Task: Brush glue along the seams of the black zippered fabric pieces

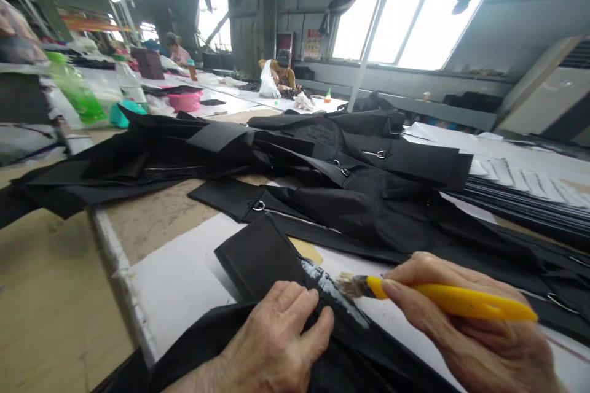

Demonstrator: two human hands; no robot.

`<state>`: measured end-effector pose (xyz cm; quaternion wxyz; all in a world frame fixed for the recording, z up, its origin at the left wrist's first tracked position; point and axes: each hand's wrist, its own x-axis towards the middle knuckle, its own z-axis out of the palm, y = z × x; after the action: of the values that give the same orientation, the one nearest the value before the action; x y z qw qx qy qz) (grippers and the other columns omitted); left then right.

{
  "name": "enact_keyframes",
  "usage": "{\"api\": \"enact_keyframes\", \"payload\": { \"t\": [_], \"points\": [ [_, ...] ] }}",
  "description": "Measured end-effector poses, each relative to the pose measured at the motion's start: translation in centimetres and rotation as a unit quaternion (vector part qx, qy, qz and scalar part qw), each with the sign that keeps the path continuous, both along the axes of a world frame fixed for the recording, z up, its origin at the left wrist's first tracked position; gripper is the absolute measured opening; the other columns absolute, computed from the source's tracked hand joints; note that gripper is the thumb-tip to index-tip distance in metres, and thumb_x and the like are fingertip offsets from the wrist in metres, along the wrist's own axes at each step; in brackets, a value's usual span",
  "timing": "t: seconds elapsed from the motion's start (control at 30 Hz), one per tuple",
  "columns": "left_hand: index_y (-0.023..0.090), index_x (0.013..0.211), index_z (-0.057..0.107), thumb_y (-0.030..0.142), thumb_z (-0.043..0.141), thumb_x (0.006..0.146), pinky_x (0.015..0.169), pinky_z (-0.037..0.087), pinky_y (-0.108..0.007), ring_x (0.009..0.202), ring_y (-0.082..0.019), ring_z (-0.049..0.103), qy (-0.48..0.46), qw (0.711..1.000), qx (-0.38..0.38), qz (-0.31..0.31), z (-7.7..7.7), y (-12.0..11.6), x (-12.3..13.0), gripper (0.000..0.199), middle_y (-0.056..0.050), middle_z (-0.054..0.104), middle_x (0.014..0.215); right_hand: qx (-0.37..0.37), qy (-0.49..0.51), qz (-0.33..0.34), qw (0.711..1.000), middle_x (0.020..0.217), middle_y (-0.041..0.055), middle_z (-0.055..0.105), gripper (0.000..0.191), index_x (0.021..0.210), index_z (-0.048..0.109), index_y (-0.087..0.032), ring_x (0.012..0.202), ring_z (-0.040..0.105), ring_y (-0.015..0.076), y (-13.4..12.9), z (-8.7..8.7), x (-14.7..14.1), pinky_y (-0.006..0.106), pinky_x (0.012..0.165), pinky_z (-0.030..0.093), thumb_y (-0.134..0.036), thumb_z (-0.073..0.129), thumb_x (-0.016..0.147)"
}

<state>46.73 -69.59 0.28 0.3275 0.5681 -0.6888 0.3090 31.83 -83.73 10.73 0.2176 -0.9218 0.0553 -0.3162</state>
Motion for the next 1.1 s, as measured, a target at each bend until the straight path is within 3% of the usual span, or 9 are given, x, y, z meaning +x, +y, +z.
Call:
{"api": "enact_keyframes", "payload": {
  "t": [0.13, 0.27, 0.43, 0.5, 0.63, 0.87, 1.0, 1.1],
  "points": [
    [0.01, 0.102, 0.06, 0.016, 0.027, 0.089, 0.064, 0.049, -0.037, 0.076, -0.022, 0.05, -0.004, 1.0, 0.005, 0.004, 0.0, 0.0, 0.0, 0.036, -0.012, 0.055, 0.092, -0.003, -0.042, -0.029, 0.999, 0.059, -0.0068, 0.054, 0.014, 0.076, 0.06, -0.023, 0.047, 0.051, 0.004, 0.3, 0.2, 0.1, 0.013, 0.043, 0.038, -0.025, 0.057, 0.09],
    [0.01, 0.1, 0.06, 0.013, 0.028, 0.088, 0.06, 0.048, -0.034, 0.073, -0.021, 0.051, -0.008, 1.0, -0.014, -0.001, 0.3, 0.0, 0.0, 0.034, -0.012, 0.055, 0.088, -0.026, -0.048, 0.018, 0.998, 0.06, -0.0053, 0.054, 0.02, 0.072, 0.057, -0.02, 0.048, 0.05, 0.005, 0.3, 0.0, 1.1, 0.016, 0.047, 0.04, -0.022, 0.054, 0.091],
    [0.01, 0.103, 0.059, 0.014, 0.033, 0.091, 0.061, 0.051, -0.034, 0.073, -0.021, 0.055, -0.025, 0.997, 0.068, 0.014, 2.0, 0.7, 0.0, 0.029, -0.011, 0.059, 0.088, -0.019, -0.072, 0.015, 0.997, 0.061, -0.0058, 0.055, 0.016, 0.074, 0.057, -0.02, 0.047, 0.05, 0.0043, 0.2, 0.1, 2.2, 0.016, 0.043, 0.037, -0.019, 0.055, 0.09],
    [0.01, 0.103, 0.059, 0.014, 0.032, 0.091, 0.06, 0.052, -0.034, 0.072, -0.021, 0.056, -0.027, 0.997, 0.068, 0.015, 2.3, 0.8, 0.0, 0.029, -0.011, 0.06, 0.088, -0.018, -0.069, 0.035, 0.997, 0.061, -0.005, 0.055, 0.018, 0.073, 0.057, -0.019, 0.049, 0.05, 0.0052, 0.2, -0.1, 2.4, 0.017, 0.045, 0.038, -0.018, 0.053, 0.09],
    [0.01, 0.101, 0.059, 0.013, 0.032, 0.091, 0.059, 0.052, -0.034, 0.07, -0.02, 0.057, -0.027, 0.998, 0.062, 0.013, 2.2, 0.7, 0.0, 0.029, -0.011, 0.06, 0.085, -0.054, -0.065, 0.052, 0.995, 0.063, -0.0045, 0.055, 0.019, 0.071, 0.056, -0.018, 0.053, 0.051, 0.0052, 0.1, -0.3, 2.8, 0.017, 0.052, 0.04, -0.016, 0.053, 0.09],
    [0.009, 0.097, 0.059, 0.012, 0.032, 0.091, 0.058, 0.051, -0.031, 0.069, -0.019, 0.054, -0.029, 0.998, 0.046, 0.02, 2.2, 0.6, 0.0, 0.028, -0.009, 0.056, 0.077, -0.046, -0.062, 0.076, 0.994, 0.061, -0.0034, 0.053, 0.02, 0.07, 0.055, -0.017, 0.052, 0.05, 0.0064, 0.5, -0.3, 3.0, 0.019, 0.049, 0.039, -0.016, 0.051, 0.09],
    [0.009, 0.097, 0.059, 0.011, 0.033, 0.089, 0.058, 0.05, -0.031, 0.068, -0.019, 0.053, -0.031, 0.998, 0.048, 0.015, 2.0, 0.5, 0.0, 0.027, -0.009, 0.055, 0.076, -0.028, -0.085, 0.055, 0.994, 0.065, -0.0037, 0.056, 0.016, 0.075, 0.056, -0.018, 0.054, 0.051, 0.0055, 0.7, -0.6, 3.2, 0.018, 0.051, 0.04, -0.015, 0.053, 0.09],
    [0.009, 0.099, 0.058, 0.011, 0.033, 0.09, 0.058, 0.049, -0.03, 0.068, -0.019, 0.052, -0.034, 0.998, 0.046, 0.016, 1.9, 0.5, 0.1, 0.027, -0.008, 0.055, 0.077, -0.014, -0.089, 0.087, 0.992, 0.067, -0.0027, 0.057, 0.013, 0.078, 0.056, -0.017, 0.057, 0.052, 0.0066, 0.7, -1.0, 3.8, 0.02, 0.053, 0.041, -0.013, 0.052, 0.089]
  ]
}}
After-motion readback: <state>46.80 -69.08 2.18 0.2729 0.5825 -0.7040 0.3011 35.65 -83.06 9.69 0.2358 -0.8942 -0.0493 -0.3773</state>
